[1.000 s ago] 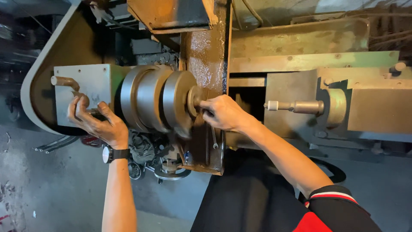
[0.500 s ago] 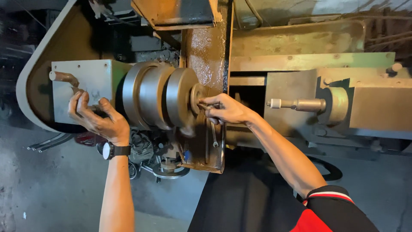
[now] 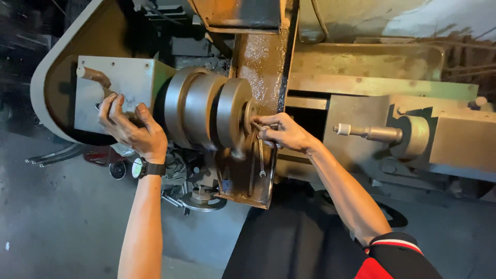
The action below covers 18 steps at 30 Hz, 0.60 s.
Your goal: The person operates a metal lathe, using a wrench to tighten the chuck and a cloth to wipe the rotating metal workpiece. They repeatedly adjust the machine's controls and clean the workpiece surface while it spins.
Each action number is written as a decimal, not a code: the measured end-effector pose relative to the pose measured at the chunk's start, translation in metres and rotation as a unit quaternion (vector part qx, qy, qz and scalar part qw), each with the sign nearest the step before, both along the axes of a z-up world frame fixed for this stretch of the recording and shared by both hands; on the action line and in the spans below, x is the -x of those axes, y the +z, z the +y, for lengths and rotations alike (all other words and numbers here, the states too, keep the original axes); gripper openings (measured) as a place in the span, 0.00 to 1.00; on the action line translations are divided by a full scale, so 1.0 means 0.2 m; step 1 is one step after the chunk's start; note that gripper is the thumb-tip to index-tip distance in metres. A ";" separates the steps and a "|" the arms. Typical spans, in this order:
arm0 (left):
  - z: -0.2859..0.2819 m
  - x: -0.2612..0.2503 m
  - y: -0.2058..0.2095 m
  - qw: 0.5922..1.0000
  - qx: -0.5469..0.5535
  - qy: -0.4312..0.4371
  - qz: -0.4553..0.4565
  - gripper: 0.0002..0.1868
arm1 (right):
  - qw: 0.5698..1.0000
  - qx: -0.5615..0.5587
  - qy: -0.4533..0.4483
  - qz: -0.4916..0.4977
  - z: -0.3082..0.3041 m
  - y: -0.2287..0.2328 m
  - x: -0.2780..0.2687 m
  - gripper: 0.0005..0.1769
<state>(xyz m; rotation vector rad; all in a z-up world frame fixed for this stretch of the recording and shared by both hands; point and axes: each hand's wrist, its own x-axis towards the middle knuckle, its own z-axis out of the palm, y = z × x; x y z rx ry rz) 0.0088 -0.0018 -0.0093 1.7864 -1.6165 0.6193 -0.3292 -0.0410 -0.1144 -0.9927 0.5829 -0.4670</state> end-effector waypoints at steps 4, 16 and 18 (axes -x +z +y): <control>0.01 0.03 0.03 1.000 -0.003 0.004 0.015 0.18 | 1.000 0.003 -0.003 -0.010 0.00 -0.03 0.01 0.30; 0.01 0.04 0.03 1.000 -0.011 0.009 0.021 0.17 | 0.999 0.032 0.002 0.031 -0.01 0.02 0.02 0.34; 0.01 0.03 0.02 0.999 -0.017 0.002 0.029 0.17 | 0.998 0.033 0.003 0.046 0.00 0.02 0.02 0.32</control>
